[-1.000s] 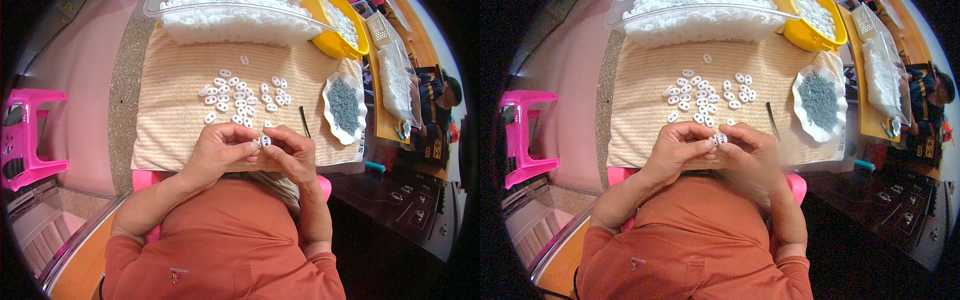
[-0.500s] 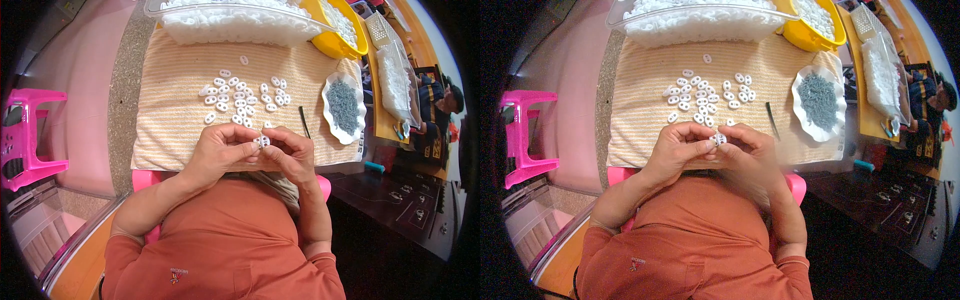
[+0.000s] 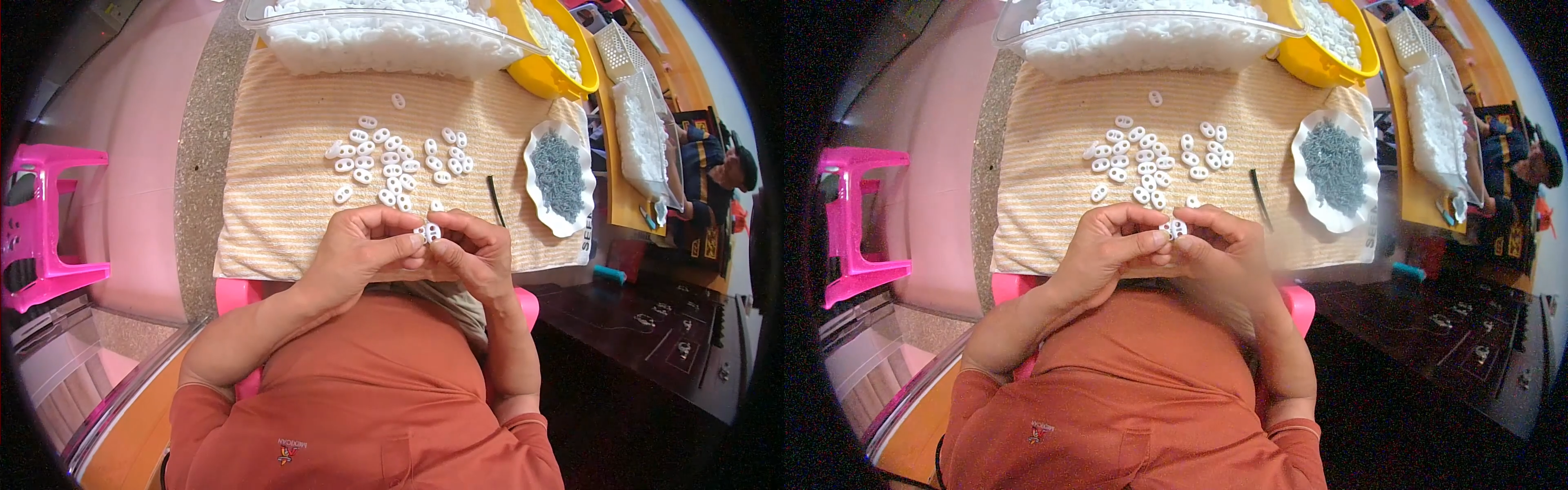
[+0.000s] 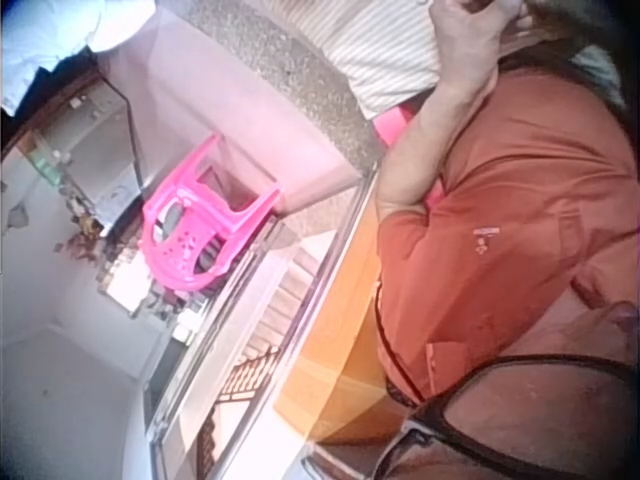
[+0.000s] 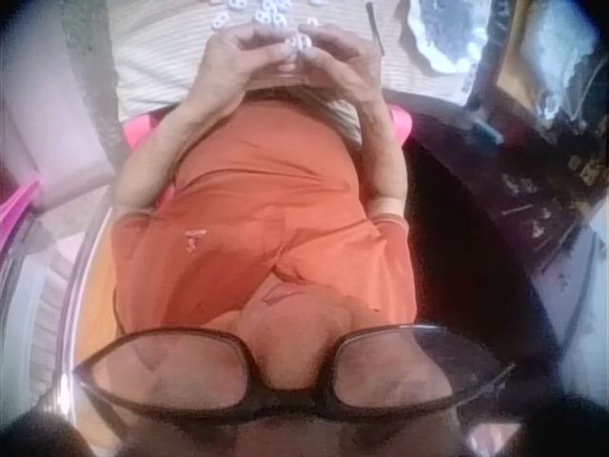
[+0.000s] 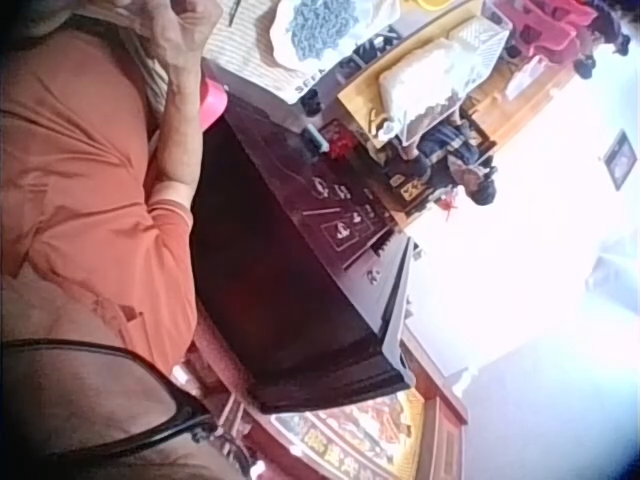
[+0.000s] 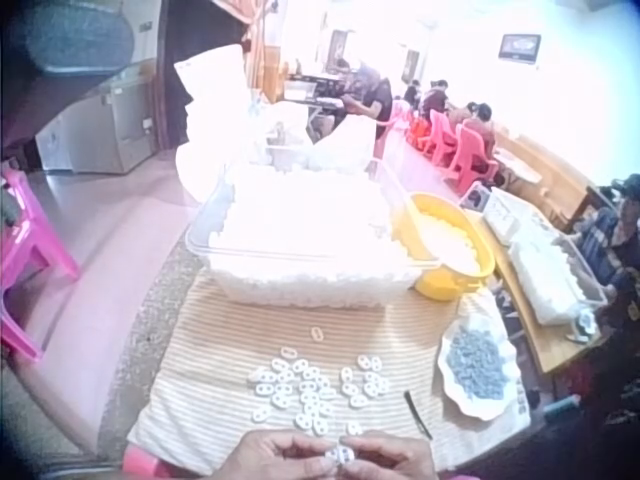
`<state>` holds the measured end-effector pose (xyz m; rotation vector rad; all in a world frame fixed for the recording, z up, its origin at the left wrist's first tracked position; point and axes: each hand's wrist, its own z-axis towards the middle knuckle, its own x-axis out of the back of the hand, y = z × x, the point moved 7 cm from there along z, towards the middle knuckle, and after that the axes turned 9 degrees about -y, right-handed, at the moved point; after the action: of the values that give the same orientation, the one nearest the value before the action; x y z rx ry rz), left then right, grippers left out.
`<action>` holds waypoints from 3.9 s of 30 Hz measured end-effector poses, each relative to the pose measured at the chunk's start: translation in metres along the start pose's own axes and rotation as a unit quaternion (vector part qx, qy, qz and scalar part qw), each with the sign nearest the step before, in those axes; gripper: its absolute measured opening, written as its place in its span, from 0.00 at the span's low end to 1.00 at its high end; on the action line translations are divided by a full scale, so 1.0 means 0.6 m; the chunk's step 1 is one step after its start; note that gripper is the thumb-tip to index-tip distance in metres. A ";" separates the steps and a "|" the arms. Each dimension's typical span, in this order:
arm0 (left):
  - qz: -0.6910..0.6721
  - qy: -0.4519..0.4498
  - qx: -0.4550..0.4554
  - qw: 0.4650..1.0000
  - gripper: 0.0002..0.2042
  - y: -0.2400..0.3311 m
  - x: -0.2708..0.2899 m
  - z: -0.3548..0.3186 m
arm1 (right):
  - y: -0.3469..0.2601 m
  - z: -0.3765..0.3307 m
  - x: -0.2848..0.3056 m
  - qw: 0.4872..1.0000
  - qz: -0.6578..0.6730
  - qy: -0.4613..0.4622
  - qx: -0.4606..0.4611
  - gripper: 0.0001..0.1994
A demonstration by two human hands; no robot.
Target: Assembling small white plastic components by inserting small grey pieces into them using a thin tool.
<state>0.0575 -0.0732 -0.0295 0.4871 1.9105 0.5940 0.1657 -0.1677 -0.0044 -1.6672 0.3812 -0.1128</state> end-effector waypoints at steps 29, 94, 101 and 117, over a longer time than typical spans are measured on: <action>-0.032 -0.002 0.017 0.999 0.08 -0.008 -0.003 -0.004 | 0.007 -0.005 -0.003 0.996 0.087 -0.001 -0.017 0.15; -0.046 -0.147 -0.055 0.986 0.05 0.001 -0.046 -0.007 | -0.047 -0.015 -0.029 0.991 0.023 -0.046 0.122 0.13; -0.040 -0.155 -0.014 0.987 0.05 -0.006 -0.044 -0.016 | -0.053 -0.025 -0.023 0.993 -0.006 -0.053 0.108 0.07; 0.006 -0.091 -0.015 0.996 0.04 0.002 -0.027 -0.015 | -0.316 -0.061 0.102 0.701 -0.433 0.395 0.406 0.06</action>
<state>0.0559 -0.0831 -0.0139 0.5155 1.7256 0.5654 0.2471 -0.2050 0.1776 -0.6821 0.0850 -1.5273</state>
